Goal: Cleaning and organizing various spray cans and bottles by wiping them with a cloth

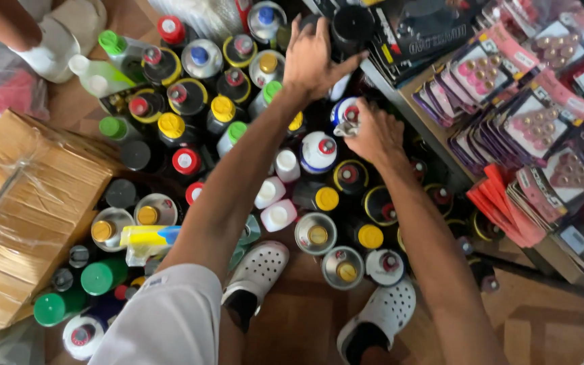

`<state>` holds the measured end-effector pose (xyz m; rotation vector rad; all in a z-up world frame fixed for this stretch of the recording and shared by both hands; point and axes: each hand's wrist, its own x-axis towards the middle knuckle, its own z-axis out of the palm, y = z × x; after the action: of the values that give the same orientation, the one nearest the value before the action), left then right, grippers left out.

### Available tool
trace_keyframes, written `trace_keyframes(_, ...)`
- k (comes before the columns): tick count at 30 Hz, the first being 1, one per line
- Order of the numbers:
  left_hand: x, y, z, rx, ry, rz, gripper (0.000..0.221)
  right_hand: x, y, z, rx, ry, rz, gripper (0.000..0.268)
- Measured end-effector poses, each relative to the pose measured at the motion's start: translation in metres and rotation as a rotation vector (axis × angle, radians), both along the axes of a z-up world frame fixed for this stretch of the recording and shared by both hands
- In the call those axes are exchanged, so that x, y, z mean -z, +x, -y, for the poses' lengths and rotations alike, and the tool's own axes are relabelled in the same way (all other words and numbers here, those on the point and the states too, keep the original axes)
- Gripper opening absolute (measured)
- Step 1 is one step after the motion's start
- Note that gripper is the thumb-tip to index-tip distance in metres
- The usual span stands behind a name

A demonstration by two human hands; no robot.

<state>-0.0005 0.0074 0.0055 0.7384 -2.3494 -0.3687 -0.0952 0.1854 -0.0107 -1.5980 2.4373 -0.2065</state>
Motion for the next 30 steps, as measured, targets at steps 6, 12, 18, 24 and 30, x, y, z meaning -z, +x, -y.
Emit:
trace_keyframes(6, 0.003, -0.003, -0.019, -0.183, -0.058, -0.115, 0.085, 0.008, 0.004, 0.002, 0.078, 0.023, -0.079, 0.061)
trace_keyframes(12, 0.0, -0.001, -0.017, -0.14, -0.104, -0.012, 0.091, 0.013, 0.0, 0.001, 0.071, 0.033, -0.054, 0.066)
trace_keyframes(18, -0.002, -0.001, -0.001, -0.119, -0.159, -0.042, 0.092, 0.022, -0.001, -0.002, 0.103, 0.036, -0.083, 0.067)
trace_keyframes(24, 0.002, -0.002, 0.014, 0.089, -0.108, 0.076, 0.083, 0.02, -0.002, -0.003, 0.065, -0.026, -0.09, 0.056)
trace_keyframes(30, 0.021, -0.001, 0.002, 0.09, 0.02, 0.246, 0.093, 0.006, -0.005, 0.001, 0.072, 0.006, -0.017, 0.056)
